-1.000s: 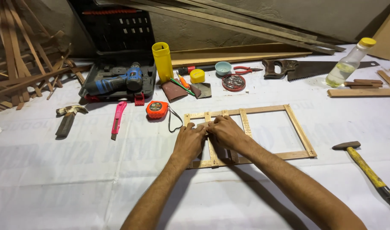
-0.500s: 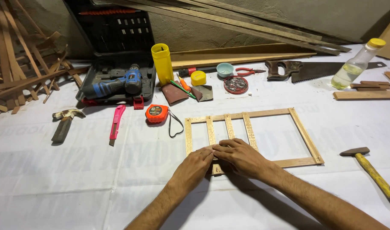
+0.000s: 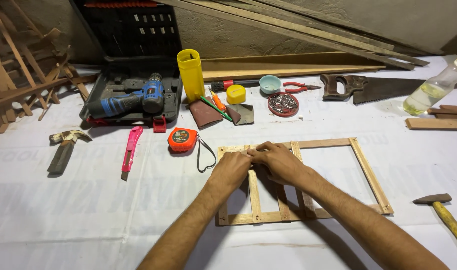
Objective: The person assembles a small wooden lattice frame on a workbench, positioning thin wooden slats across a rectangular frame and hammering nails to secure them. They measure the frame with a tape measure, reposition slats, and sand a small piece of wood by hand.
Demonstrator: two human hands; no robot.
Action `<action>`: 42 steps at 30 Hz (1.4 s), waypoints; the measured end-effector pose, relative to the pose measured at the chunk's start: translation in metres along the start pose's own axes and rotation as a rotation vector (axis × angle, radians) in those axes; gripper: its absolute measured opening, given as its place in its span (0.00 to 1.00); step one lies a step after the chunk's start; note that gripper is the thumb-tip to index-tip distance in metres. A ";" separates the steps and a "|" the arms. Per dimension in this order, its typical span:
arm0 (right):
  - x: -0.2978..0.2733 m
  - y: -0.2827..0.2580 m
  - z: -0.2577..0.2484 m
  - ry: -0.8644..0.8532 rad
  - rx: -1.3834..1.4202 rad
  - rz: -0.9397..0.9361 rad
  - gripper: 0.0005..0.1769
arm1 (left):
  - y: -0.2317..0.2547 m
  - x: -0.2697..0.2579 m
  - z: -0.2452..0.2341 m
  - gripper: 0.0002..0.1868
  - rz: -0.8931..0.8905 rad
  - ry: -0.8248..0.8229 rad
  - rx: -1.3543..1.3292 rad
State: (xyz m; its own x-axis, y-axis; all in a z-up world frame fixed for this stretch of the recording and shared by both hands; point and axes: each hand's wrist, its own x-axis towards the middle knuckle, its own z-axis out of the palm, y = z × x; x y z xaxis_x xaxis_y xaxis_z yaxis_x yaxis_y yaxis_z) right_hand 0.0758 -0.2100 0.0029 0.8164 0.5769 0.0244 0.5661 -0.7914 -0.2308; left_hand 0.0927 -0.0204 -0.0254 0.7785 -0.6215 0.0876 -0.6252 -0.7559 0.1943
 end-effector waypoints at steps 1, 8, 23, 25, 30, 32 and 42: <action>0.004 0.003 0.001 -0.001 -0.002 -0.003 0.39 | -0.001 0.002 0.003 0.08 -0.003 0.003 0.000; 0.001 0.009 0.021 0.021 -0.059 0.024 0.38 | 0.004 -0.020 0.019 0.07 -0.003 0.245 -0.046; -0.077 -0.045 0.027 -0.039 -0.257 -0.121 0.28 | 0.033 -0.100 0.028 0.16 0.246 0.193 0.053; -0.087 -0.046 0.028 0.051 -0.238 -0.193 0.31 | 0.043 -0.105 0.014 0.16 0.265 0.155 0.061; -0.087 -0.060 0.015 0.055 -0.068 -0.106 0.29 | 0.042 -0.098 0.021 0.10 0.174 0.007 0.127; -0.074 -0.048 0.019 0.048 -0.080 -0.100 0.30 | 0.039 -0.094 0.016 0.13 0.196 0.074 0.156; -0.009 0.000 0.022 0.155 -0.030 -0.063 0.27 | 0.008 -0.029 0.005 0.23 0.018 0.107 0.032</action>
State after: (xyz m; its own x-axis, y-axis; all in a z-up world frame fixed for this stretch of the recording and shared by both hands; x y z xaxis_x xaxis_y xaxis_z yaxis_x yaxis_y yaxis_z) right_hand 0.0659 -0.2113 -0.0189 0.7857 0.5893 0.1880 0.6179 -0.7618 -0.1947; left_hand 0.0648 -0.0093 -0.0313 0.7677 -0.6104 0.1950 -0.6389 -0.7524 0.1604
